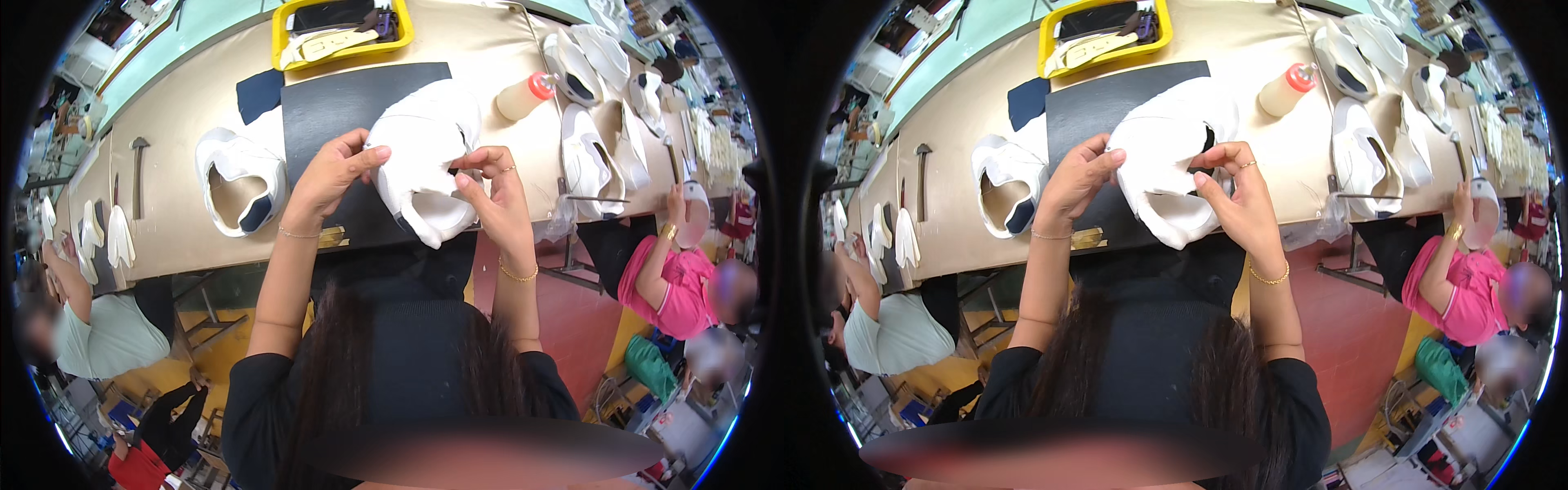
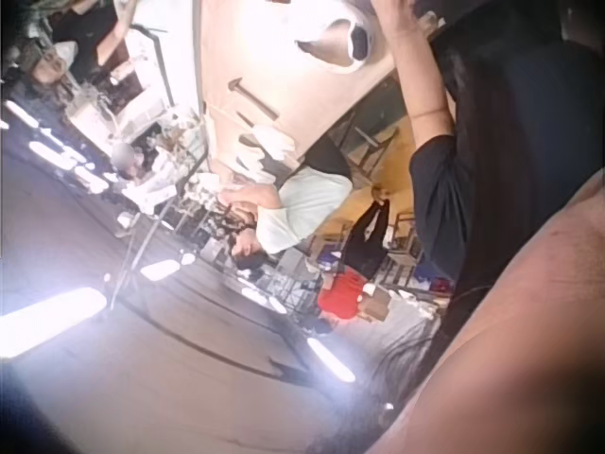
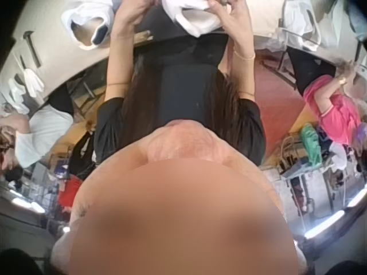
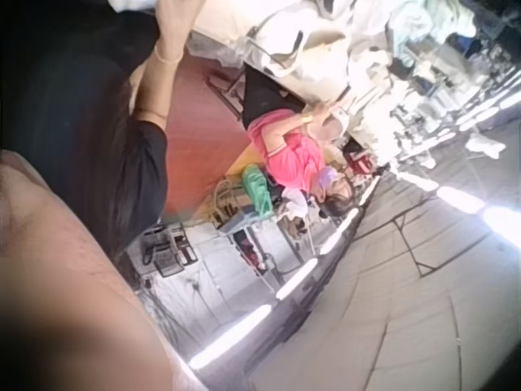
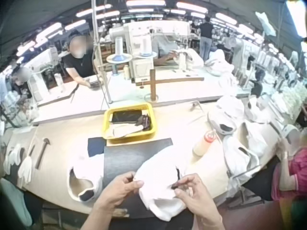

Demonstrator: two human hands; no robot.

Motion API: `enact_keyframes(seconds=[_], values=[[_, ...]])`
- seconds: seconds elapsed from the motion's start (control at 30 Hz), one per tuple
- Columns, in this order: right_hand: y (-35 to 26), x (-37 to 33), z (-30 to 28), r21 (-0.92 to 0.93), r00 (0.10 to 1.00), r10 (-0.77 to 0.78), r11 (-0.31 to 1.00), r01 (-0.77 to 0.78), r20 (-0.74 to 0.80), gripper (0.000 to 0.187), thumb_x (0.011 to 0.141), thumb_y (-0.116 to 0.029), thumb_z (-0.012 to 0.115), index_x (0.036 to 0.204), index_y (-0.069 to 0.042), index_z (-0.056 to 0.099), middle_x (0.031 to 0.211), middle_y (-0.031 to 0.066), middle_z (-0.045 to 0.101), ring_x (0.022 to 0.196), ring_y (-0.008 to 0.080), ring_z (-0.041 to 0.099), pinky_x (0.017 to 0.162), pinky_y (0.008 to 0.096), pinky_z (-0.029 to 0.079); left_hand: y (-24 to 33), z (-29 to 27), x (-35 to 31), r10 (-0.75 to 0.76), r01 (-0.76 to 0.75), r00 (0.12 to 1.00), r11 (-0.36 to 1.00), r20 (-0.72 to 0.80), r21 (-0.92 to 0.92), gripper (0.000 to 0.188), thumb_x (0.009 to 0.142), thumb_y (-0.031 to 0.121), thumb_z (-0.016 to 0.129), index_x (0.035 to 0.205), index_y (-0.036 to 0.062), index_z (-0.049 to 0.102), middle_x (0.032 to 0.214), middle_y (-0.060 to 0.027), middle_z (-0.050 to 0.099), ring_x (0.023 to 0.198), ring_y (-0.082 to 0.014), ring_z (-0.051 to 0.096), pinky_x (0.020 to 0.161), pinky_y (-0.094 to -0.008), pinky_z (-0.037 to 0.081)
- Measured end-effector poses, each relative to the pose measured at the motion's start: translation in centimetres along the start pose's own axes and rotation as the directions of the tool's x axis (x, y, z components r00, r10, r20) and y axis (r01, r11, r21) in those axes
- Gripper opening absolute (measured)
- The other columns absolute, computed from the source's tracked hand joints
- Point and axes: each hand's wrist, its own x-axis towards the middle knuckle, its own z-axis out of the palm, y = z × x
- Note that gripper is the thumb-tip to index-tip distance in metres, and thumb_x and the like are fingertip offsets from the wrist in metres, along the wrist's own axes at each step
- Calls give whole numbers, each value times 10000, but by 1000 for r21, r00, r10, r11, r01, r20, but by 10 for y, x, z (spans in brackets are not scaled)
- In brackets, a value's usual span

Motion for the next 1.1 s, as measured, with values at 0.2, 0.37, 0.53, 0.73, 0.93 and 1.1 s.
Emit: enact_keyframes(seconds=[0.2,0.37,0.53,0.73,0.93,1.1], values=[[-4,1,-23,-229,996,-76,971,63,-50,152,940,-56,607,1082,-17,645,1080,61,703,987,143,624,864,284,454,-8,-16,18,98,-133,951,986,-294,-103,429,980,231,656,1297,30,449,1050,-100,620,1022,-185,637,859,-323,523],[-6,5,-20,-489,975,-152,846,214,164,130,916,-63,663,1043,-34,653,1102,69,646,990,173,604,879,304,467,-29,-23,-3,174,-306,837,935,-519,-181,375,1016,204,587,1307,24,434,1147,-142,557,1016,-274,645,908,-386,534],[-3,26,-10,-596,958,-169,753,277,232,254,843,-122,758,1050,-38,639,1047,101,601,989,295,619,854,359,497,-60,-5,-53,-48,-104,966,828,-254,-551,183,1038,166,519,1108,0,551,1014,-181,664,957,-308,688,843,-413,585],[13,25,3,-546,995,93,836,-57,39,301,798,-217,834,927,-16,651,905,56,618,779,146,559,715,284,479,-93,42,-60,-252,278,956,614,150,-739,347,1045,168,498,1325,-37,506,1258,-252,610,1197,-352,609,1027,-445,519],[21,21,22,-498,997,-69,866,47,-26,232,813,-167,808,878,-23,638,925,53,632,864,158,584,753,288,468,-94,57,-42,-222,278,959,590,179,-758,381,1033,170,533,1371,13,452,1391,-244,516,1300,-346,528,1085,-459,467],[10,21,29,-638,899,-430,669,381,86,158,822,-78,770,861,-31,625,960,101,669,928,226,627,806,319,481,-92,64,-43,-161,195,979,549,126,-813,265,1011,170,587,1239,70,496,1337,-181,553,1271,-302,544,1072,-437,460]])
